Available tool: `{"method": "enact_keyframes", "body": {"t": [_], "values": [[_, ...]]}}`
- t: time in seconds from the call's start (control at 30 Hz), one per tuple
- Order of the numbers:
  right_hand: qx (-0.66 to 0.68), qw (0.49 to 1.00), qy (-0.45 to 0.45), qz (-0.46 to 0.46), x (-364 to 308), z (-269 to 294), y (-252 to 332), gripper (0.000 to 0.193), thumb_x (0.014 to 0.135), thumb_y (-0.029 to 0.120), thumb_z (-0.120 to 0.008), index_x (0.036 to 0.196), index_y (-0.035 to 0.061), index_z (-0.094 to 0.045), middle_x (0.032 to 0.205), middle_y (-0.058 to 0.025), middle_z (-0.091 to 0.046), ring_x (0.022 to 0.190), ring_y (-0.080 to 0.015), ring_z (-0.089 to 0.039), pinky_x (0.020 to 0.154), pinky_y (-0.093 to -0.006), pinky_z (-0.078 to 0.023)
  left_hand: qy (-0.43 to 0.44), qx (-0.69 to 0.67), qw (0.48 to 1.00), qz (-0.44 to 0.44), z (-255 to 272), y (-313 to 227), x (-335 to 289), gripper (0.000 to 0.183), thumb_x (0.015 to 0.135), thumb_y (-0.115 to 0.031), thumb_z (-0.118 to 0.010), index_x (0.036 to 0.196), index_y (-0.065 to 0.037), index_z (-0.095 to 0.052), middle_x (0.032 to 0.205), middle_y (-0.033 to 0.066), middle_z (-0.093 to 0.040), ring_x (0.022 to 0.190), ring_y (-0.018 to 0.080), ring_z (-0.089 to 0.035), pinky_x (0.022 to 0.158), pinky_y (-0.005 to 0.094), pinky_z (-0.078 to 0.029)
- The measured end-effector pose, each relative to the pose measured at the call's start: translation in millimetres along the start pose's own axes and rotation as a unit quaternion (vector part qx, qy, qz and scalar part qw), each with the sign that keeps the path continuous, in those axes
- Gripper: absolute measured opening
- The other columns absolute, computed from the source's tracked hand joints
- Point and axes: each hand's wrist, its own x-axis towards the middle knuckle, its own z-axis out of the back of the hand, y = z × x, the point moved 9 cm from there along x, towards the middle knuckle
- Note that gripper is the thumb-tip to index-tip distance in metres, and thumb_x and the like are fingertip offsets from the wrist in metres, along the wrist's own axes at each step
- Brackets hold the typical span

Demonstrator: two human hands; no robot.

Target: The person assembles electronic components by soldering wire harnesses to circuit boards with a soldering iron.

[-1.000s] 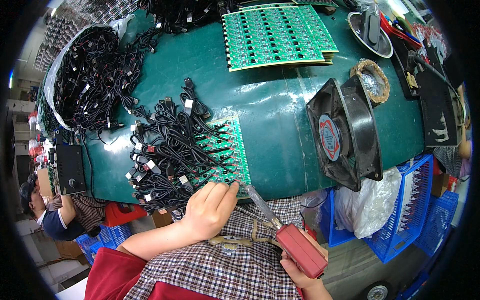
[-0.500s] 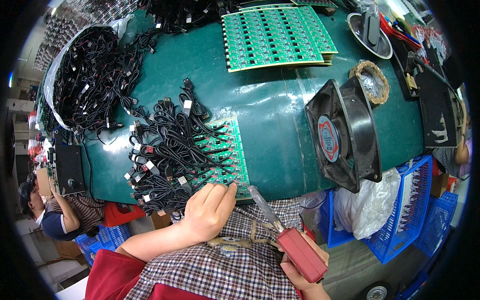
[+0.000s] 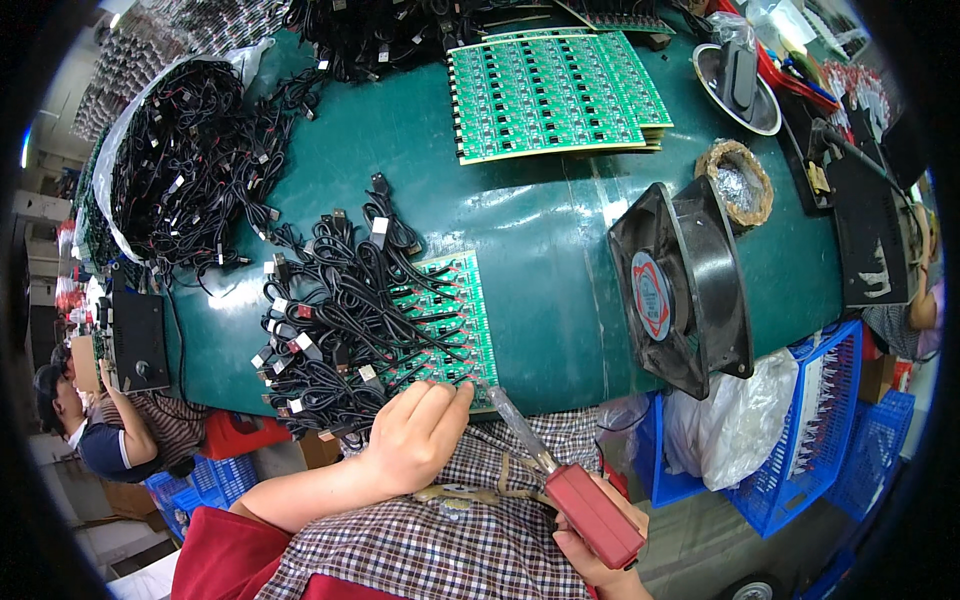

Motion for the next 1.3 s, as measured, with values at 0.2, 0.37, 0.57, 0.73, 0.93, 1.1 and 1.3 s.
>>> {"method": "enact_keyframes", "body": {"t": [0.2,0.37,0.57,0.73,0.93,1.1,1.3], "values": [[0.006,0.999,-0.026,-0.019,-1,1,2,0.065,0.072,0.020,-0.076,0.122,-0.0119,-0.049,0.078,-0.0092,-0.068,0.064,-0.0134,-0.065,0.063,-0.0252,-0.052,0.006,0.000,1.000,0.002,-1,0,0,0.029,0.069,-0.004,-0.064,0.096,0.006,-0.063,0.080,0.0073,-0.053,0.067,0.0180,-0.053,0.057,0.0261,-0.045],[-0.010,1.000,-0.001,-0.009,0,-3,4,0.058,0.077,0.023,-0.073,0.119,-0.0078,-0.047,0.073,-0.0079,-0.062,0.063,-0.0146,-0.060,0.062,-0.0273,-0.048,0.006,0.001,1.000,0.005,0,0,0,0.029,0.069,-0.004,-0.063,0.096,0.005,-0.063,0.080,0.0072,-0.053,0.068,0.0177,-0.053,0.057,0.0259,-0.045],[-0.008,0.999,0.008,-0.030,2,-9,9,0.054,0.082,0.024,-0.069,0.120,-0.0053,-0.044,0.076,-0.0097,-0.059,0.064,-0.0161,-0.054,0.060,-0.0287,-0.044,0.015,-0.005,1.000,0.008,-3,2,-1,0.030,0.068,-0.004,-0.063,0.096,0.006,-0.062,0.079,0.0073,-0.053,0.067,0.0176,-0.053,0.055,0.0260,-0.044],[-0.014,0.999,0.035,-0.025,2,-7,7,0.059,0.082,0.026,-0.070,0.123,-0.0058,-0.043,0.092,-0.0142,-0.062,0.064,-0.0165,-0.055,0.058,-0.0288,-0.045,0.013,-0.013,1.000,0.005,0,0,1,0.030,0.068,-0.004,-0.063,0.097,0.006,-0.062,0.079,0.0076,-0.052,0.067,0.0182,-0.052,0.055,0.0264,-0.045],[-0.004,0.999,0.029,-0.030,-3,-4,-1,0.064,0.081,0.028,-0.072,0.127,-0.0048,-0.041,0.105,-0.0174,-0.060,0.065,-0.0177,-0.057,0.057,-0.0295,-0.048,-0.016,0.012,1.000,-0.018,0,-1,0,0.030,0.068,-0.007,-0.058,0.094,0.006,-0.062,0.074,0.0031,-0.044,0.068,0.0137,-0.048,0.053,0.0215,-0.041],[0.093,0.994,0.003,-0.052,-8,0,-12,0.063,0.081,0.027,-0.071,0.126,-0.0049,-0.042,0.106,-0.0177,-0.061,0.065,-0.0181,-0.058,0.057,-0.0290,-0.048,-0.018,0.010,1.000,-0.018,0,-1,-1,0.031,0.067,-0.008,-0.058,0.094,0.006,-0.062,0.074,0.0033,-0.044,0.068,0.0138,-0.048,0.053,0.0217,-0.041],[0.074,0.995,0.016,-0.072,-8,-1,-16,0.068,0.080,0.023,-0.073,0.130,-0.0044,-0.037,0.106,-0.0192,-0.060,0.064,-0.0176,-0.057,0.057,-0.0287,-0.048,-0.020,0.009,1.000,-0.016,0,-1,-1,0.031,0.067,-0.008,-0.058,0.094,0.006,-0.062,0.074,0.0031,-0.044,0.068,0.0139,-0.048,0.053,0.0216,-0.041]]}}
